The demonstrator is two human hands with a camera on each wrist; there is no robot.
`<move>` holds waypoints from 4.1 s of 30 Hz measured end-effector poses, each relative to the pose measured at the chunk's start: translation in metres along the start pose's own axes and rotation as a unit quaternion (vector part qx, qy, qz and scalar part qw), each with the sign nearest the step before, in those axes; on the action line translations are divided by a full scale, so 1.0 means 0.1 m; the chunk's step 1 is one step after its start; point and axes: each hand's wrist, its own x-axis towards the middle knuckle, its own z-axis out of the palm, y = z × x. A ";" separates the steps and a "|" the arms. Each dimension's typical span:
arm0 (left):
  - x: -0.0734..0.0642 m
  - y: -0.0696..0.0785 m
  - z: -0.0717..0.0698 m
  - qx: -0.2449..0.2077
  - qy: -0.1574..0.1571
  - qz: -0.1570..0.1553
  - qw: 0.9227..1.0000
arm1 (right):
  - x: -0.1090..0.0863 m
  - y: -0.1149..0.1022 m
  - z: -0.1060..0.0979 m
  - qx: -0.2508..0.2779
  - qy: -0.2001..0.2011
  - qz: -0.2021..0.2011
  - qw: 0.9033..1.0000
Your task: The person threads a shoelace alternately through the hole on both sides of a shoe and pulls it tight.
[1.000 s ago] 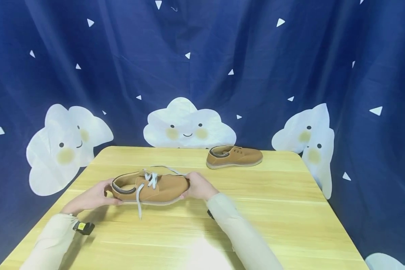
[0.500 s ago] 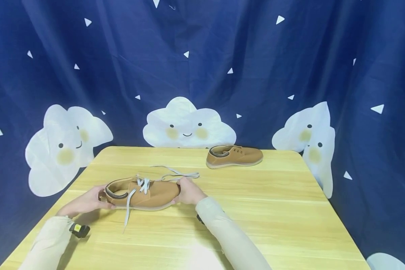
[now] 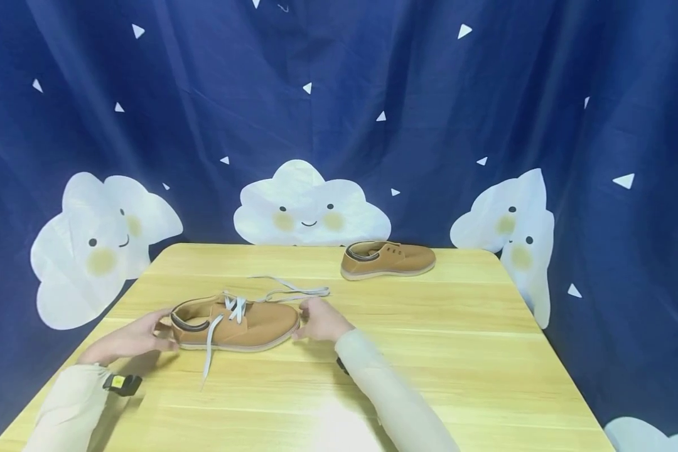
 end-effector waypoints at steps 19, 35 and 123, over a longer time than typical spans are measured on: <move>1.00 1.70 1.33 -0.213 0.198 0.058 0.955 | -0.68 1.16 -1.22 0.295 0.219 0.117 0.923; 2.09 1.92 2.18 -0.600 0.170 -0.059 0.780 | -0.52 1.68 -1.66 0.400 0.398 0.202 0.801; 0.76 1.67 1.74 0.140 -0.034 0.087 0.986 | -1.56 0.93 -1.36 -0.078 -0.103 0.046 0.990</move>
